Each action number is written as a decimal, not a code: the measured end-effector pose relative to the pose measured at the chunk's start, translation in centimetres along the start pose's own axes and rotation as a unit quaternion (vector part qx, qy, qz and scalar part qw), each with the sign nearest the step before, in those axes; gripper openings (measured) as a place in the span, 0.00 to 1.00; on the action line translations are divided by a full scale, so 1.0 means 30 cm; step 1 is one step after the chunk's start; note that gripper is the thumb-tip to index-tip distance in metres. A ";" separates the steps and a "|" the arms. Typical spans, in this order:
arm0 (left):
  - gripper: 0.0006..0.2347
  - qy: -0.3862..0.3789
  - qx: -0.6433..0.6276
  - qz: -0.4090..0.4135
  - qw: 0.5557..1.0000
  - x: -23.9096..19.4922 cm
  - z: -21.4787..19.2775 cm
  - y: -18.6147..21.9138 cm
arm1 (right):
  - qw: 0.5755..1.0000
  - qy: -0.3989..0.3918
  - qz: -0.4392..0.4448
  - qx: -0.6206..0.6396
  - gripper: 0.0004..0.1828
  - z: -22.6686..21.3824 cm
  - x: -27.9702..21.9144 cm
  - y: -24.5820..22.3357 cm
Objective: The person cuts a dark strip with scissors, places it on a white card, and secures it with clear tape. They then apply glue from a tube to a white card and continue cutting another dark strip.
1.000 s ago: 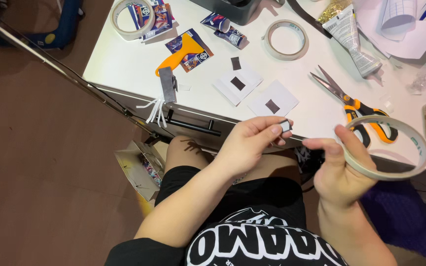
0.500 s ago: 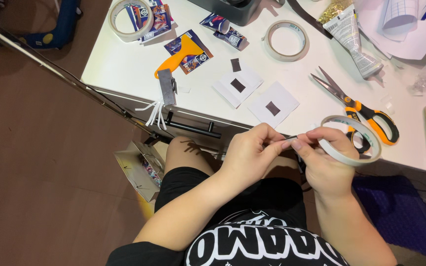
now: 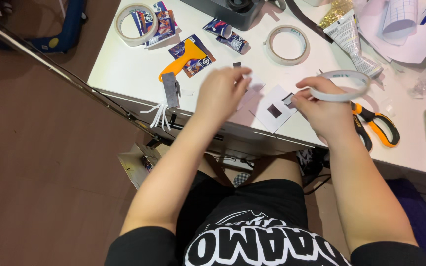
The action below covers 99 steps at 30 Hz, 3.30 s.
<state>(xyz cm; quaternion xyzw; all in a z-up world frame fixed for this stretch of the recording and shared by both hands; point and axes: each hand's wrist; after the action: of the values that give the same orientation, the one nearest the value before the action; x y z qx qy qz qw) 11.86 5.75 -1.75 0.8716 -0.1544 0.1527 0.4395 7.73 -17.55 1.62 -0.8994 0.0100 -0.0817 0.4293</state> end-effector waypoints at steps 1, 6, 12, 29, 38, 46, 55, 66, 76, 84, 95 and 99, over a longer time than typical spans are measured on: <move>0.09 0.001 0.001 0.000 1.000 0.033 -0.016 -0.004 | 1.000 0.000 -0.001 0.000 0.15 -0.004 0.013 -0.002; 0.11 -0.040 0.195 -0.029 0.980 0.154 -0.003 -0.068 | 0.960 -0.051 -0.033 -0.272 0.15 -0.016 0.075 0.012; 0.10 -0.024 0.251 -0.038 0.967 0.170 0.058 -0.116 | 0.974 -0.022 -0.065 -0.214 0.15 -0.021 0.059 0.092; 0.09 -0.032 -0.071 -0.215 0.974 0.172 -0.063 -0.018 | 0.883 0.031 0.072 0.463 0.21 -0.100 -0.169 0.081; 0.07 -0.146 -0.629 -0.168 0.745 -0.199 0.099 0.255 | 0.921 0.040 -0.070 0.381 0.19 -0.031 -0.274 0.102; 0.08 -0.100 -0.750 -0.259 0.600 -0.395 0.103 0.300 | 0.963 0.055 -0.182 0.191 0.12 -0.025 -0.300 0.178; 0.13 -0.073 -0.670 -0.347 0.652 -0.419 0.101 0.235 | 0.977 0.073 -0.152 0.133 0.12 -0.089 -0.354 0.116; 0.18 -0.216 -0.626 -0.343 0.666 -0.427 0.123 0.210 | 0.973 -0.065 -0.134 0.179 0.12 -0.100 -0.387 -0.011; 0.16 -0.221 -0.659 -0.386 0.607 -0.421 0.054 0.271 | 0.982 -0.057 -0.113 0.137 0.13 -0.061 -0.389 0.002; 0.20 -0.221 -0.658 -0.386 0.607 -0.423 0.032 0.282 | 0.983 -0.037 -0.126 0.127 0.11 -0.060 -0.390 -0.028; 0.21 -0.212 -0.663 -0.358 0.623 -0.443 0.060 0.270 | 0.980 -0.021 -0.161 0.116 0.09 -0.045 -0.403 -0.047; 0.22 -0.205 -0.654 -0.321 0.654 -0.463 0.100 0.240 | 0.979 -0.017 -0.186 0.080 0.09 -0.043 -0.395 -0.047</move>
<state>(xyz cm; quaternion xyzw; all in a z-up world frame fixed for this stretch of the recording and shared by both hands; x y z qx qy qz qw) -3.23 1.10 -3.85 0.3636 -0.0111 -0.3213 0.8743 -4.25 -16.61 1.87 -0.8494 -0.1716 -0.1453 0.4774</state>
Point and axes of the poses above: each hand's wrist, its own x-axis towards the middle knuckle, its own z-axis out of the palm, y = z × x, and after that the axes turned 6 degrees about -x, right-handed
